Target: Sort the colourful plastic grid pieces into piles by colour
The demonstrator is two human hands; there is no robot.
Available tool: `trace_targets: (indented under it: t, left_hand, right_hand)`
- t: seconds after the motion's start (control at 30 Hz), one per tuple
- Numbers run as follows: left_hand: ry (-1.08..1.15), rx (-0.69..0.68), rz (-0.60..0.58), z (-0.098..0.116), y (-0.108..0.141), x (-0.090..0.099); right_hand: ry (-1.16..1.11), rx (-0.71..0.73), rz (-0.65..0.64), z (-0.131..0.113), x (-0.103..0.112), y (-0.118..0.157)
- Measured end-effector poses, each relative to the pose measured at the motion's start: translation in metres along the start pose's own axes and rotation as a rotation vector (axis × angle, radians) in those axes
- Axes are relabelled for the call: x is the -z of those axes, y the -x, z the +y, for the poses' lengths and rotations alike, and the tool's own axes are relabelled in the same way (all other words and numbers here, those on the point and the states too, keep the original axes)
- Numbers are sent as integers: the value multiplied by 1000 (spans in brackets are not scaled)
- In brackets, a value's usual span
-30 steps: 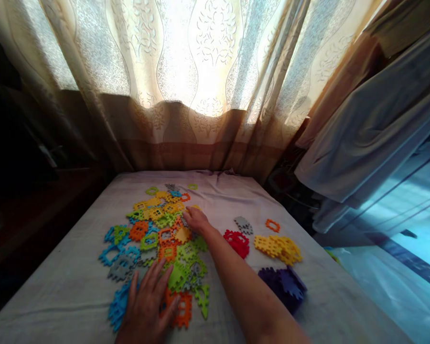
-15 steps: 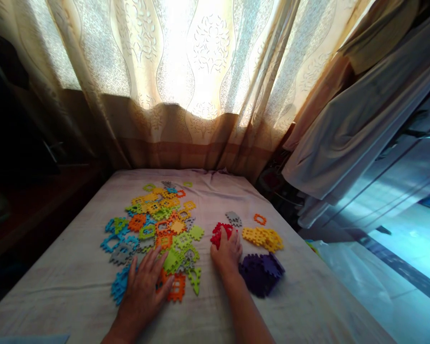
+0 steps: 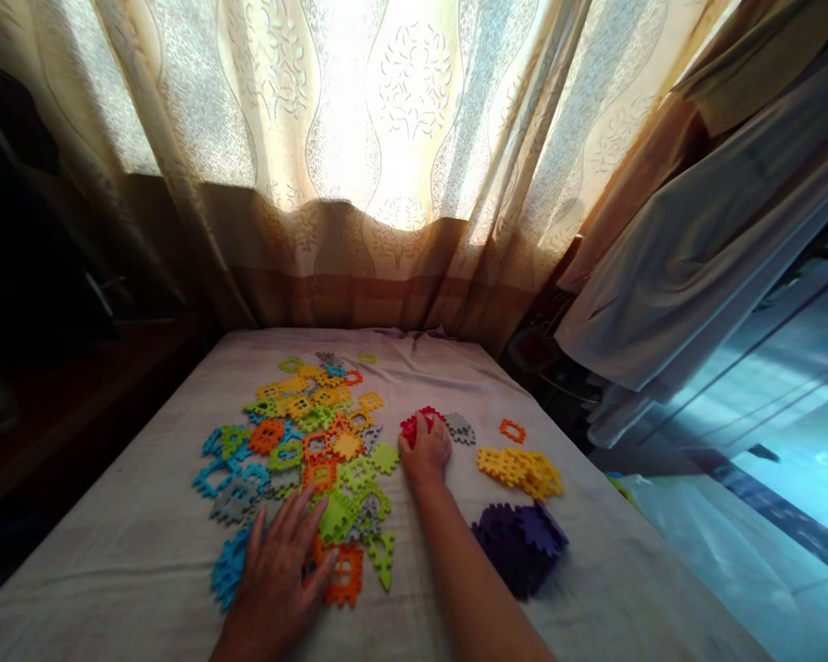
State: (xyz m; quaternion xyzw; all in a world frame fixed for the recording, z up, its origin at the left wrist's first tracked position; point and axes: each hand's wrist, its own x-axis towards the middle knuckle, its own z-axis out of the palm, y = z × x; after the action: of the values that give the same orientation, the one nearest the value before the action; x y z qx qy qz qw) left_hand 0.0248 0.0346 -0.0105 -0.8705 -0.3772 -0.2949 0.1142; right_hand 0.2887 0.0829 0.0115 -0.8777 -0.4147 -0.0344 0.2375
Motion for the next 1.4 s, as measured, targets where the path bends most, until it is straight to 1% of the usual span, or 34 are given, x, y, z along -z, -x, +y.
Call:
trace_targets:
  t: [0.23, 0.37, 0.47, 0.6, 0.73, 0.83, 0.9, 0.97, 1.03, 1.1, 1.17, 1.27, 1.33, 1.4]
  left_hand:
    - [-62, -83, 58, -5, 0, 0]
    - [-66, -114, 67, -8, 0, -1]
    - [-75, -128, 50, -11, 1, -2]
    - [-71, -115, -14, -15, 4, -5]
    - [-48, -98, -36, -18, 7, -8]
    - [-53, -110, -11, -18, 6, -9]
    - [-58, -117, 26, -16, 5, -8]
    - [-55, -118, 47, -14, 3, -6]
    - [-41, -106, 44, -12, 3, -5]
    - [-21, -83, 11, -11, 3, -5]
    - [1, -49, -23, -10, 4, -6]
    - [35, 11, -60, -7, 5, -7]
    - [55, 48, -75, -5, 4, -7]
    - [64, 65, -85, -2, 2, -4]
  right_hand:
    - [-4, -6, -47, -20, -18, -56]
    - [-9, 10, -62, -24, -26, -90]
    - [-17, 24, -63, -25, -32, -110]
    - [-18, 45, -93, -23, -34, -128]
    - [-17, 77, -136, -22, -30, -131]
    - [-12, 114, -99, -18, -22, -128]
    - [-6, 139, -88, -10, -12, -128]
    - [8, 144, -135, 4, 2, -132]
    - [30, 117, -214, 25, 20, -139]
    - [50, 90, -280, 48, 37, -144]
    - [64, 77, -332, 67, 50, -144]
    - [81, 71, -373, 81, 56, -130]
    - [93, 72, -383, 79, 53, -114]
    - [109, 74, -380, 72, 47, -95]
